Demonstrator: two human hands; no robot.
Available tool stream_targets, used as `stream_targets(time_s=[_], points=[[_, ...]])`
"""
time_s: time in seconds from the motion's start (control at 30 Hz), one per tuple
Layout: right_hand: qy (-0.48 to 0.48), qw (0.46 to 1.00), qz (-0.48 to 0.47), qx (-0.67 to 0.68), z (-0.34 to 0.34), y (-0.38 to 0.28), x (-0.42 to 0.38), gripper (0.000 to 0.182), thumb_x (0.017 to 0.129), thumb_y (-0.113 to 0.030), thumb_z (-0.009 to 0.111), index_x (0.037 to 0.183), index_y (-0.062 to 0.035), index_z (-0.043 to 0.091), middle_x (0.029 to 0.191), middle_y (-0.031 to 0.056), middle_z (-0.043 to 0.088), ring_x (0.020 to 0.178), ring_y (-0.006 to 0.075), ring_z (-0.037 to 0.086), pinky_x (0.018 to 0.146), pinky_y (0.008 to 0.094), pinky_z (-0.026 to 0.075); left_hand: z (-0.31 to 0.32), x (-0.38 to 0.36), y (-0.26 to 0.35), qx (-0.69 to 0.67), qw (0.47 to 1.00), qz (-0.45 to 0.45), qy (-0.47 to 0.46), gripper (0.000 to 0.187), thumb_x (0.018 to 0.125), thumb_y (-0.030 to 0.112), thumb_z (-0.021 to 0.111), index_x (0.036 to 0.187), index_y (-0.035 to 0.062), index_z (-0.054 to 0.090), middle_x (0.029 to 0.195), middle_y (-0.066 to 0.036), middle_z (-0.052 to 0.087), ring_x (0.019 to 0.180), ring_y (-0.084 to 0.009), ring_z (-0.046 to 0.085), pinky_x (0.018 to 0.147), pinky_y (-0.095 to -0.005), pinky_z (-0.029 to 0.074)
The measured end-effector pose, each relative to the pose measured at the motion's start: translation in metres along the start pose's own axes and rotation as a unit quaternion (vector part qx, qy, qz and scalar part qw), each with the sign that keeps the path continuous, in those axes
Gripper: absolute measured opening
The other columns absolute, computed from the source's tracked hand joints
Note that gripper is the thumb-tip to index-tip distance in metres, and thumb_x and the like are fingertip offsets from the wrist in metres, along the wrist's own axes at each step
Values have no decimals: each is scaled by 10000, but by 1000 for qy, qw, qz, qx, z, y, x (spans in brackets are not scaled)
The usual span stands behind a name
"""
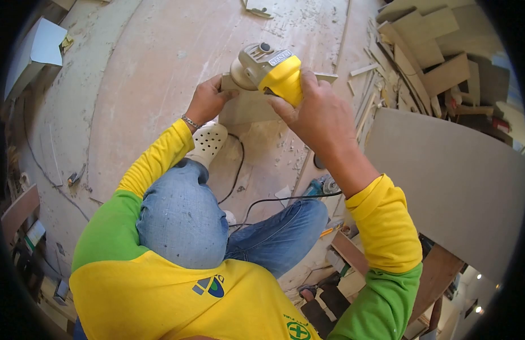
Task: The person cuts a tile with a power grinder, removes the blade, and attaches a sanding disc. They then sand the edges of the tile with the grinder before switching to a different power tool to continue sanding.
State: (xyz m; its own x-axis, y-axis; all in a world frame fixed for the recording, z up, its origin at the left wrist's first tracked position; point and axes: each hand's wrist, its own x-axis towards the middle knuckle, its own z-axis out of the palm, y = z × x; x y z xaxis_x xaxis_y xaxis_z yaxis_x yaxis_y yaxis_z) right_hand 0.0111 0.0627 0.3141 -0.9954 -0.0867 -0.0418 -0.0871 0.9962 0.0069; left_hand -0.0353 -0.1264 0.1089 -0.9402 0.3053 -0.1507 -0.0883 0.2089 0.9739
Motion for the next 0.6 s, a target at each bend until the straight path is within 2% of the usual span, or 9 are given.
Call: stream_targets(time_s=[0.2,0.3,0.53,0.6], points=[[-26,1000,-9,2,-8,-12,-5,743,825,-523,739,1314,4,553,842,186,680,707,335,691,612,410,546,5,3,-13,8,999,40,10,311,844,197,721,1132,80,696,982,-167,733,894,-299,717,793,-376,545],[24,999,-26,3,0,-4,-2,733,829,-510,741,1318,3,550,836,186,676,689,334,685,597,407,544,1,2,-6,-1,1000,15,1,313,843,191,723,1134,80,695,982,-169,732,901,-297,718,792,-375,546],[10,1000,-28,0,-1,-11,-6,727,827,-501,746,1315,1,552,848,186,673,702,334,685,606,409,543,2,5,-10,24,999,38,13,303,843,191,723,1121,76,695,968,-172,728,883,-295,718,784,-373,545],[31,999,-18,16,5,-2,-7,733,827,-504,746,1315,6,548,844,186,672,701,333,685,606,407,542,1,5,-7,-9,1000,6,0,302,841,184,727,1120,72,694,967,-169,729,879,-296,718,782,-373,546]])
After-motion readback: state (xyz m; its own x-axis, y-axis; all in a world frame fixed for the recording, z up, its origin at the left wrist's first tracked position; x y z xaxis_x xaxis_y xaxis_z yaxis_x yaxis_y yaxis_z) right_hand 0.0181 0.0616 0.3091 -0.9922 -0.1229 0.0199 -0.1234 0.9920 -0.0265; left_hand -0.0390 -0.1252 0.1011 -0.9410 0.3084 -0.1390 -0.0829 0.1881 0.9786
